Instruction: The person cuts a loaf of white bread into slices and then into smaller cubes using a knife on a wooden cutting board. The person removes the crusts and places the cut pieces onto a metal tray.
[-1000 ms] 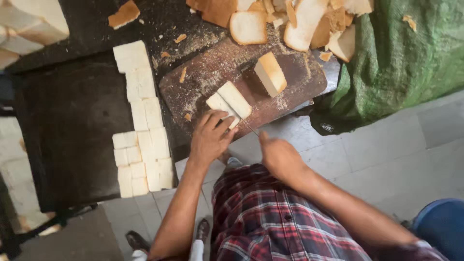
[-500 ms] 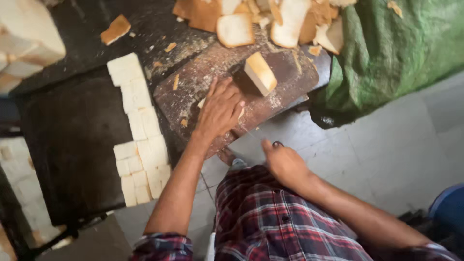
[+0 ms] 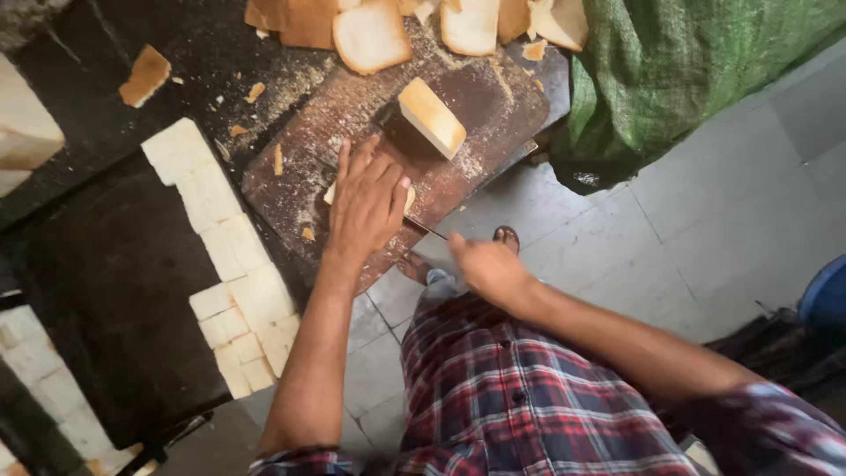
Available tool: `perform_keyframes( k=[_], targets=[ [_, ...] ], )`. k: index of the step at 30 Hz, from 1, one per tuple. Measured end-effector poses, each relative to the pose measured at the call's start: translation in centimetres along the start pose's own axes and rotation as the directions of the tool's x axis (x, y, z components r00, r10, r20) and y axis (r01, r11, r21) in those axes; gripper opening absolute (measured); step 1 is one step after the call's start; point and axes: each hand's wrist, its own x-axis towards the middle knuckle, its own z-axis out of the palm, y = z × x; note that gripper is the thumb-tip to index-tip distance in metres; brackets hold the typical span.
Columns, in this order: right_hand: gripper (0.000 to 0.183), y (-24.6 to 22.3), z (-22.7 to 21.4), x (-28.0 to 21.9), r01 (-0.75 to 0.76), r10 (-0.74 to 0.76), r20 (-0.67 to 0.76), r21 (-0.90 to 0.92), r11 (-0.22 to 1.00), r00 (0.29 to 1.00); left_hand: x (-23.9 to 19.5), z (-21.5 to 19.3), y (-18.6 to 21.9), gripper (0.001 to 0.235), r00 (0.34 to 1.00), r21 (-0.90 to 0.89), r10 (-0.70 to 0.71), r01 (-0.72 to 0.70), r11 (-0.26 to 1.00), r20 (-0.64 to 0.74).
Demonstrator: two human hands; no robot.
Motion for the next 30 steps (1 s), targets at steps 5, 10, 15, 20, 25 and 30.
perform_keyframes(
  k=[5,10,15,20,25,30],
  targets=[
    [0.03,7.9,-0.2,-12.6,-0.25,0.244,0.193,0.003,0.968,0.95,-0.4,-0.3,0.4,0.035,0.998,-0.019,-0.041,0.041,0.999,0.041],
    [0.019,12.7,-0.6,-19.8,-0.298,0.299,-0.041,0.026,0.954,0.953,0.4,-3.6,-0.1,0.085,0.978,-0.101,0.194,-0.187,0.977,0.075],
    [0.014,13.4,1.2,-20.6,-0.347,0.38,-0.27,0.163,0.924,0.885,1.0,-5.4,-1.0,0.118,0.842,0.178,0.248,-0.37,0.912,0.478],
    [0.014,11.7,1.5,-18.1,-0.218,0.322,-0.38,0.292,0.931,0.867,1.8,-4.7,-1.1,0.102,0.854,0.357,0.263,-0.441,0.823,0.45],
    [0.017,9.6,-0.8,-15.9,-0.176,0.309,-0.39,0.342,0.923,0.867,0.5,-2.6,1.0,0.101,0.964,0.35,-0.252,0.209,0.913,0.083],
    [0.012,6.1,-3.8,-11.4,0.029,0.136,-0.395,0.384,0.923,0.909,0.4,-0.1,2.6,0.092,0.795,0.338,-0.607,0.574,0.746,-0.011]
  ],
)
